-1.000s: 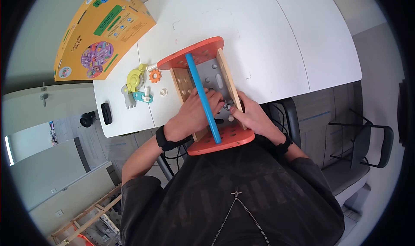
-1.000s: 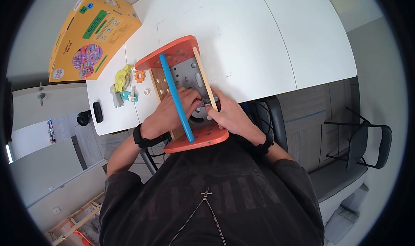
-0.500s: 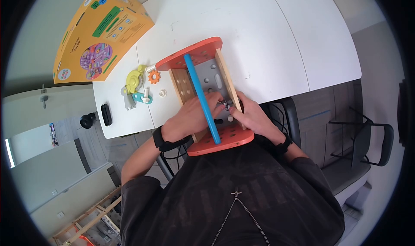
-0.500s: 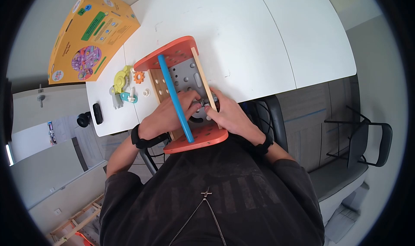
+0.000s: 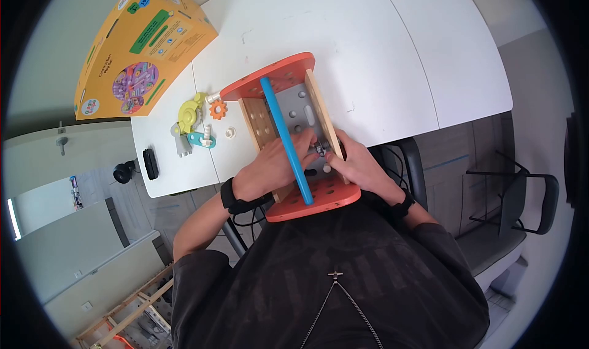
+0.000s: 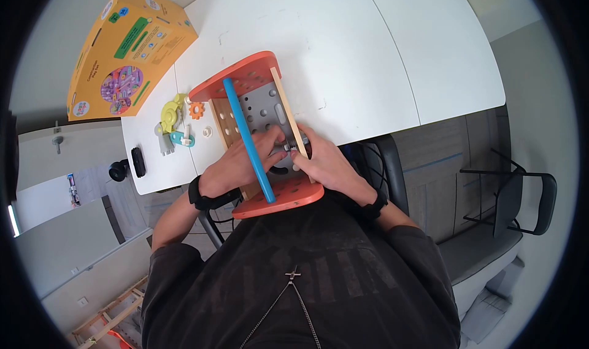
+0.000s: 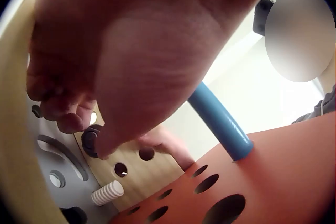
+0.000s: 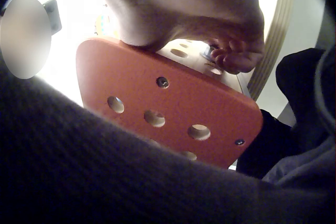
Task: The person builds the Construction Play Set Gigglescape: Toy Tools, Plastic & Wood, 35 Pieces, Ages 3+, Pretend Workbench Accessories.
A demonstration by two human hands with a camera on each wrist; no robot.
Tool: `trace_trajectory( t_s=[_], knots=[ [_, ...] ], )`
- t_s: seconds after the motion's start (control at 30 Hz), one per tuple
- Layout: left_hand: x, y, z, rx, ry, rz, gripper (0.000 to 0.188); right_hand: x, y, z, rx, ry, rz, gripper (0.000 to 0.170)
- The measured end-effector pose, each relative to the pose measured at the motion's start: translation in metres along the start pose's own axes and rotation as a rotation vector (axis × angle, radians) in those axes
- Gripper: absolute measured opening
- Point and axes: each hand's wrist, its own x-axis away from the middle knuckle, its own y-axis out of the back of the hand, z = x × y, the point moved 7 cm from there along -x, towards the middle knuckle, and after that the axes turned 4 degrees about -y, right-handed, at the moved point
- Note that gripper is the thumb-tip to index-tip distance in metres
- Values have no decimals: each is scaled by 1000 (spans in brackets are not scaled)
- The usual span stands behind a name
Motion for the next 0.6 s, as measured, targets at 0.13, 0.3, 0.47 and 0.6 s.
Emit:
trace_trajectory(
  t_s=[0.13,0.3,0.47,0.6],
  knots=[
    [0,1,1,8,52,-1,31,0,0,1,0,-10,4,76],
    [-1,-12,13,-80,-76,-38,34,0,0,-1,9,-8,-1,75],
    [-1,3,-2,46,74,26,30,0,0,0,-6,0,4,74],
    [-4,0,1,43,70,17,33,1,1,2,10,-8,1,74]
  ],
)
